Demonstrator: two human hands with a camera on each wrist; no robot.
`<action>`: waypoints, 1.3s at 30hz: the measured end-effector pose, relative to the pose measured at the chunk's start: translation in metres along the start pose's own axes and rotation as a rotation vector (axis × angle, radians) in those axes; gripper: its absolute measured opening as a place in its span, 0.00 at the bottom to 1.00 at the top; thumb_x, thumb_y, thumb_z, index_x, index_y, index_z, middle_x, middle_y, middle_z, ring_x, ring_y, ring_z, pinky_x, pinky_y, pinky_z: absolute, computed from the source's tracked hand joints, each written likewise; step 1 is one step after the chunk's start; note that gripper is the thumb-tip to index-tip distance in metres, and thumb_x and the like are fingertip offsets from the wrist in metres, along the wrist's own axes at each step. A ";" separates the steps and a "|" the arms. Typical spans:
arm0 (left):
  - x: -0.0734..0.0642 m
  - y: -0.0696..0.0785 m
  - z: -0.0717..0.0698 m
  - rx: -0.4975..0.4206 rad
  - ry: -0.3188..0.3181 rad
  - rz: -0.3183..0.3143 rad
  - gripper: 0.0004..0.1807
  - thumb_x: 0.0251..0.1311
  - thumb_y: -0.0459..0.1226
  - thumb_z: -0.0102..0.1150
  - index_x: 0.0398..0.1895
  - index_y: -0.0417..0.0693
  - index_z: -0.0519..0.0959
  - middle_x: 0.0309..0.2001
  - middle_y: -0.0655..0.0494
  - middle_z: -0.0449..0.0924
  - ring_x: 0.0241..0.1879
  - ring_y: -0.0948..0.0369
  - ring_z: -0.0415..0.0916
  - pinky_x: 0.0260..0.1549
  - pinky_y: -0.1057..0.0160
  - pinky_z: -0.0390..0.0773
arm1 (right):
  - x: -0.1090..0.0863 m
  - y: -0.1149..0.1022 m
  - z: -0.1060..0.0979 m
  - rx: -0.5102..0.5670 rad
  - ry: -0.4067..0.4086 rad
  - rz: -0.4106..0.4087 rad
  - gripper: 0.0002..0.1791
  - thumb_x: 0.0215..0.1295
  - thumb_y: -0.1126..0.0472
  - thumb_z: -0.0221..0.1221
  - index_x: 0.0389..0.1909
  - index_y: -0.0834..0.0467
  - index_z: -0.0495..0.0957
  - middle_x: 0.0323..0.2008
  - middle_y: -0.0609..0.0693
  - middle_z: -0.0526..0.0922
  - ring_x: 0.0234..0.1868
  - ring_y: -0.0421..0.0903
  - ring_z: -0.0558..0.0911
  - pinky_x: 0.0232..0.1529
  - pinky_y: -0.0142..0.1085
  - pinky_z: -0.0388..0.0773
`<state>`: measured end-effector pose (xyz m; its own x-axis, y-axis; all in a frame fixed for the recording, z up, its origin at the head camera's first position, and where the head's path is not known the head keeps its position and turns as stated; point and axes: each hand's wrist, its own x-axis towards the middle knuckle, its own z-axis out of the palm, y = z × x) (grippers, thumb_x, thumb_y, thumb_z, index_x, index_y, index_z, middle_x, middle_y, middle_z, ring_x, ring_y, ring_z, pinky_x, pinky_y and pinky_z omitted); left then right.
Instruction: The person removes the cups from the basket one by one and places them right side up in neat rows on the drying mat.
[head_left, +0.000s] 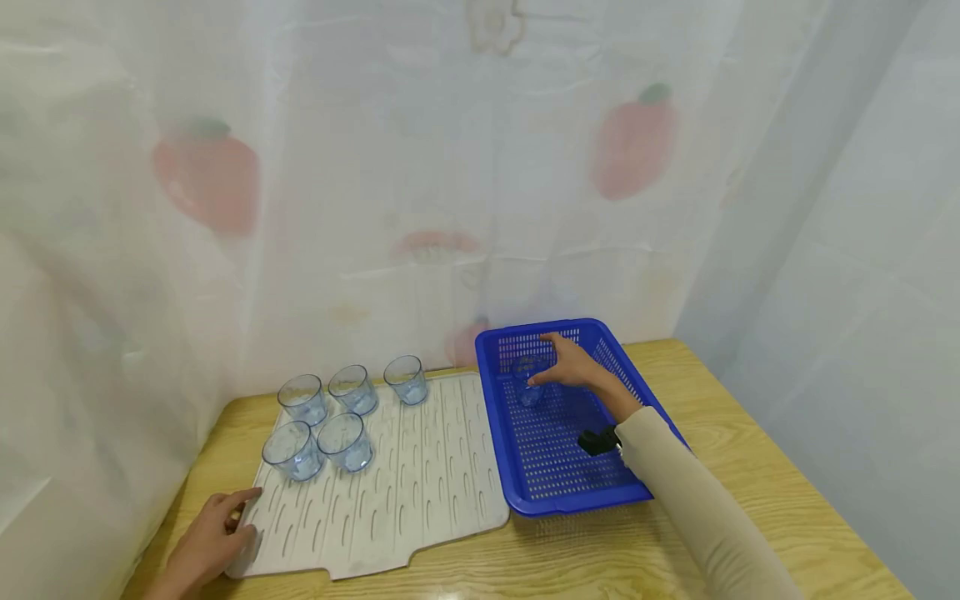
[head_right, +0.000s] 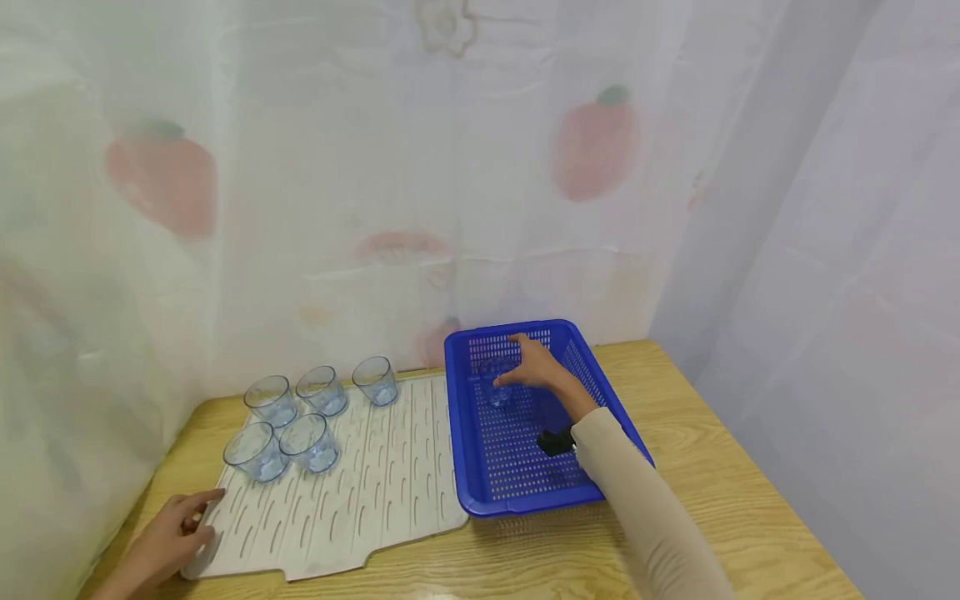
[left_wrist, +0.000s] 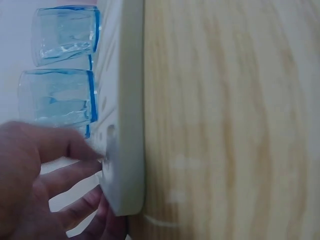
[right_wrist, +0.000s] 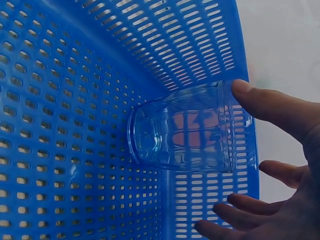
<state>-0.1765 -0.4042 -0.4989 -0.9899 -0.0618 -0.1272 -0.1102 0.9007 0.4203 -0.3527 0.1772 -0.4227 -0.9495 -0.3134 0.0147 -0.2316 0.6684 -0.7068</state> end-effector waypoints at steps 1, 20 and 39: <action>0.000 0.000 0.000 -0.007 -0.010 0.002 0.34 0.59 0.37 0.66 0.68 0.32 0.72 0.54 0.31 0.70 0.42 0.52 0.74 0.36 0.58 0.73 | 0.000 0.002 0.000 0.008 -0.006 -0.002 0.56 0.55 0.56 0.75 0.78 0.68 0.54 0.77 0.71 0.59 0.78 0.70 0.58 0.75 0.65 0.58; 0.006 -0.002 0.000 -0.075 -0.075 -0.048 0.39 0.59 0.40 0.72 0.70 0.31 0.69 0.59 0.24 0.65 0.44 0.48 0.75 0.39 0.55 0.78 | -0.002 0.012 0.013 0.078 -0.115 0.015 0.56 0.55 0.64 0.74 0.78 0.71 0.49 0.70 0.76 0.66 0.72 0.72 0.67 0.68 0.62 0.69; 0.002 -0.002 0.001 -0.069 -0.048 -0.024 0.37 0.58 0.38 0.72 0.69 0.31 0.71 0.57 0.25 0.67 0.43 0.49 0.75 0.38 0.57 0.76 | 0.002 0.018 0.025 0.029 -0.059 0.010 0.50 0.58 0.61 0.74 0.76 0.69 0.57 0.68 0.71 0.72 0.69 0.68 0.72 0.67 0.61 0.71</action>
<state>-0.1785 -0.4056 -0.5009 -0.9818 -0.0607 -0.1797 -0.1410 0.8673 0.4774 -0.3533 0.1724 -0.4532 -0.9374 -0.3466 -0.0336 -0.2151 0.6522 -0.7269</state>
